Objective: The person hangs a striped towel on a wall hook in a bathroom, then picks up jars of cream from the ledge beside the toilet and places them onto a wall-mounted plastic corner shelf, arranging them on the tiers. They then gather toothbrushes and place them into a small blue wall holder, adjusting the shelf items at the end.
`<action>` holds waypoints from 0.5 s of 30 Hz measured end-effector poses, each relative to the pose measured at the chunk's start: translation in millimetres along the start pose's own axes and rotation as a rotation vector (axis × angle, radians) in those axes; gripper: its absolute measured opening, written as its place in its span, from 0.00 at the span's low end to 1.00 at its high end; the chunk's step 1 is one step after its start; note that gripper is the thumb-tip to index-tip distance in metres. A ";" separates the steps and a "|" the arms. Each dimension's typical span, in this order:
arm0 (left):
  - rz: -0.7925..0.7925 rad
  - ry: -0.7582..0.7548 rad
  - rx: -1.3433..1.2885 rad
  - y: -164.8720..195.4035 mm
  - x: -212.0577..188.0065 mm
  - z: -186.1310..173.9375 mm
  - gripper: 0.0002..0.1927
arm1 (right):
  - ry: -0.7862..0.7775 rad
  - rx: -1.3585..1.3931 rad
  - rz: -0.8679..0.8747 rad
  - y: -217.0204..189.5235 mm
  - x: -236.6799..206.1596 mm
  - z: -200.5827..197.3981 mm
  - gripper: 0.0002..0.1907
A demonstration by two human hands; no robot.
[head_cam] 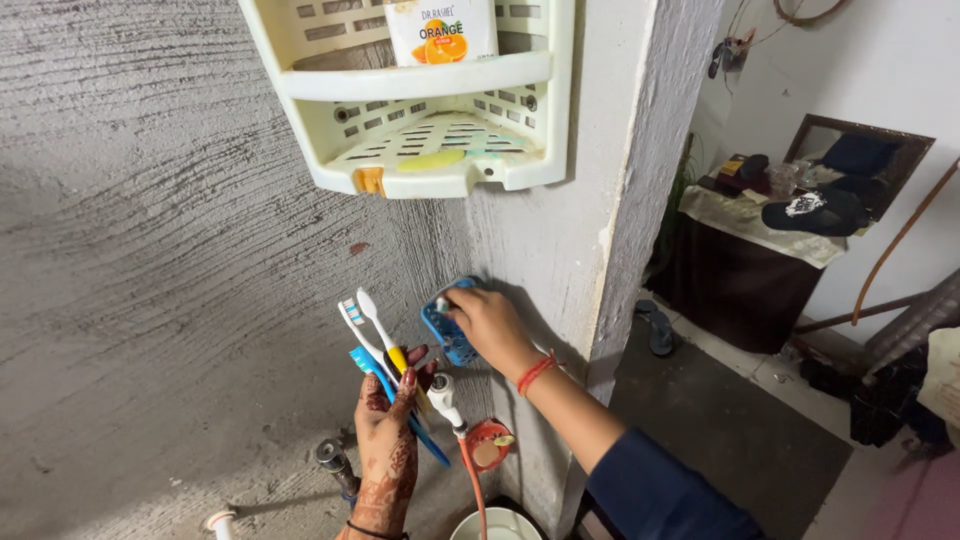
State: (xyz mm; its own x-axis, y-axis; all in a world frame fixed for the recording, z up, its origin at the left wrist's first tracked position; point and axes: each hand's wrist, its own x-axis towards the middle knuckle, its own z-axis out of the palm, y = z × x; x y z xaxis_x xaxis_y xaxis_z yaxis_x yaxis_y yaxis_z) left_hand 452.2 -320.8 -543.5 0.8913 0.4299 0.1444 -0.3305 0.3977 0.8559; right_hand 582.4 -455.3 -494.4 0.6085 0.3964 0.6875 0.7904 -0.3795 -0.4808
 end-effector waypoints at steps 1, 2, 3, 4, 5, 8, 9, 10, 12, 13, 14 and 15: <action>-0.003 0.006 -0.001 0.4 -0.2 0.3 0.18 | -0.043 0.012 0.020 0.8 1.2 1.7 0.12; -0.005 0.011 -0.002 0.9 0.3 0.2 0.18 | -0.084 0.024 0.039 1.1 3.1 3.0 0.11; -0.007 0.017 -0.003 1.1 0.5 -0.4 0.18 | -0.115 0.080 0.048 -0.1 4.6 3.9 0.10; 0.001 0.017 -0.007 1.2 1.0 -1.1 0.19 | -0.147 0.136 0.057 -1.8 5.6 4.3 0.09; 0.009 0.016 -0.011 1.5 2.3 -2.1 0.19 | -0.177 0.192 0.065 -2.8 6.1 4.4 0.08; 0.009 0.021 -0.036 1.8 3.0 -5.5 0.19 | -0.211 0.142 0.089 -4.6 2.4 2.1 0.08; 0.007 0.023 -0.047 1.9 3.4 -6.1 0.19 | -0.213 0.163 0.089 -5.1 1.4 0.9 0.08; 0.004 0.028 -0.039 2.2 3.6 -6.5 0.20 | -0.215 0.185 0.088 -5.7 0.1 0.0 0.08; -0.003 0.041 -0.023 2.7 3.3 -6.1 0.20 | -0.227 0.198 0.098 -5.6 -2.6 -1.6 0.08; -0.006 0.044 -0.015 3.1 3.2 -5.3 0.20 | -0.237 0.191 0.106 -5.1 -3.0 -1.8 0.08; -0.008 0.047 -0.007 3.6 2.8 -4.7 0.20 | -0.247 0.184 0.113 -4.3 -3.8 -2.1 0.09; -0.010 0.052 0.001 4.2 2.4 -3.9 0.19 | -0.258 0.161 0.107 -3.1 -4.9 -2.6 0.09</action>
State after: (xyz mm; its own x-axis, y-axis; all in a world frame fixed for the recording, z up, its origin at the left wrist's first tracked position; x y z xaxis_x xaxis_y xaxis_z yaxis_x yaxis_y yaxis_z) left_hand 451.8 -314.9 -541.5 0.8774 0.4671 0.1096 -0.3209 0.4014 0.8578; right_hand 576.7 -458.2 -494.9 0.6702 0.5682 0.4774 0.7095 -0.3018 -0.6368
